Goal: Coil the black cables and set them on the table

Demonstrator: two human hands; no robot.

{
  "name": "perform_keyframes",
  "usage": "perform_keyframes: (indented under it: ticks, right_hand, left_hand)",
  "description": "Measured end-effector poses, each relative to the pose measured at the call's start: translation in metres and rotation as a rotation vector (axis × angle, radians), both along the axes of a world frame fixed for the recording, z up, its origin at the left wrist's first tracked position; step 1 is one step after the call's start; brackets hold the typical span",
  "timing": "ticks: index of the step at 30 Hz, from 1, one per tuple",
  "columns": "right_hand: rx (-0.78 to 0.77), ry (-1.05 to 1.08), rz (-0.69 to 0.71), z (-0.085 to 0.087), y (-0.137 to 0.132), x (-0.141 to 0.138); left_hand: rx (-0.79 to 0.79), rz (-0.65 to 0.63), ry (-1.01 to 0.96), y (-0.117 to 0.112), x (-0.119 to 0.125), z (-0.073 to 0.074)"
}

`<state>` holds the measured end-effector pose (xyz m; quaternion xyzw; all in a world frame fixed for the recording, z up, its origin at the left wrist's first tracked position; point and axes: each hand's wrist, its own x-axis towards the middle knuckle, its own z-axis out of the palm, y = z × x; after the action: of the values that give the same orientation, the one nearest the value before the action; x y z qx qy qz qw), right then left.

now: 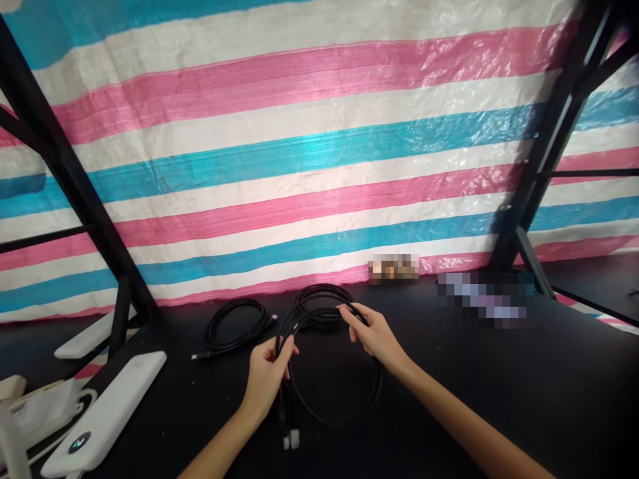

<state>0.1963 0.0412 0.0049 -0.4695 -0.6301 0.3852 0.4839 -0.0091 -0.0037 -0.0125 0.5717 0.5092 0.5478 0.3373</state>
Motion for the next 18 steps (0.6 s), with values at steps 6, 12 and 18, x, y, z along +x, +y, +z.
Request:
perform_keyframes:
  ticks: [6,12,18]
  right_hand:
    - [0.212,-0.321,0.028,-0.007,-0.007,-0.004]
    - [0.129,-0.309,0.093,-0.012,-0.004,-0.004]
    - [0.134,-0.358,0.08,-0.013,-0.003,-0.003]
  left_hand:
    - [0.009,-0.014,0.017,-0.001,0.001,0.002]
    - [-0.046,-0.074,0.142,0.005,-0.005,-0.006]
    - [-0.035,-0.025,0.152,0.007,-0.008,-0.01]
